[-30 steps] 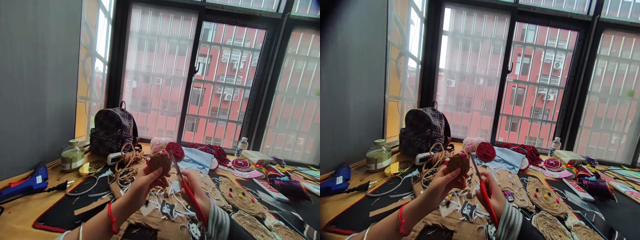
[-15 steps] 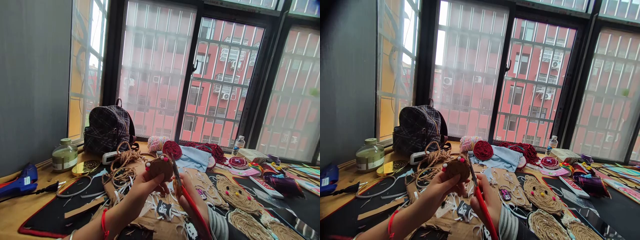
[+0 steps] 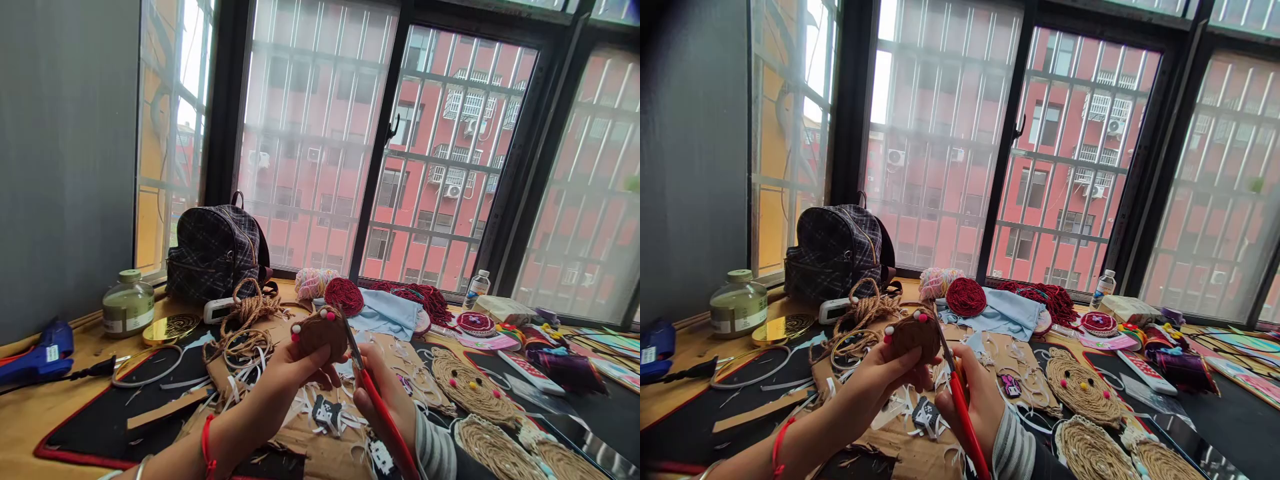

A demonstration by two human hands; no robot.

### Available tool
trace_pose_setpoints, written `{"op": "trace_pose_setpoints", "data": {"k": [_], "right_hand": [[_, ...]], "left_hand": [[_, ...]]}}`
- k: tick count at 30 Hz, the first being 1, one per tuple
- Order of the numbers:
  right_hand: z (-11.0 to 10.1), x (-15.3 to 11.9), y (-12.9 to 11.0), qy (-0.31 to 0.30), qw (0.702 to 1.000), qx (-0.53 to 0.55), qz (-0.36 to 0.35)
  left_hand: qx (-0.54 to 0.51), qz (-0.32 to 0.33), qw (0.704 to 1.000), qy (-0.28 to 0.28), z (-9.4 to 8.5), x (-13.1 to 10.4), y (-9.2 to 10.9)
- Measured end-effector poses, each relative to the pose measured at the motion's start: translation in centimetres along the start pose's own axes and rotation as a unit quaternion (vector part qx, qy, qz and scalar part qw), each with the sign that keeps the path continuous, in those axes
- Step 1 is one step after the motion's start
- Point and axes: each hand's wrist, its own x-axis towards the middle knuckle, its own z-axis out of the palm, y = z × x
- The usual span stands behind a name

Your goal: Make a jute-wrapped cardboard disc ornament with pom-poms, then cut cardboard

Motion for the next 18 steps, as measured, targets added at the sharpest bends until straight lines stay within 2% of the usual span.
{"op": "trace_pose_setpoints", "data": {"k": [14,18], "right_hand": [[-0.45,0.12,-0.26,-0.007,1.0,-0.004,0.009],[-0.15,-0.19,0.01,0.013,1.0,0.007,0.02]], "left_hand": [[-0.012,-0.002,1.0,-0.019,0.08,-0.14,0.21],[-0.013,0.0,1.0,-0.027,-0.1,-0.12,0.01]]}}
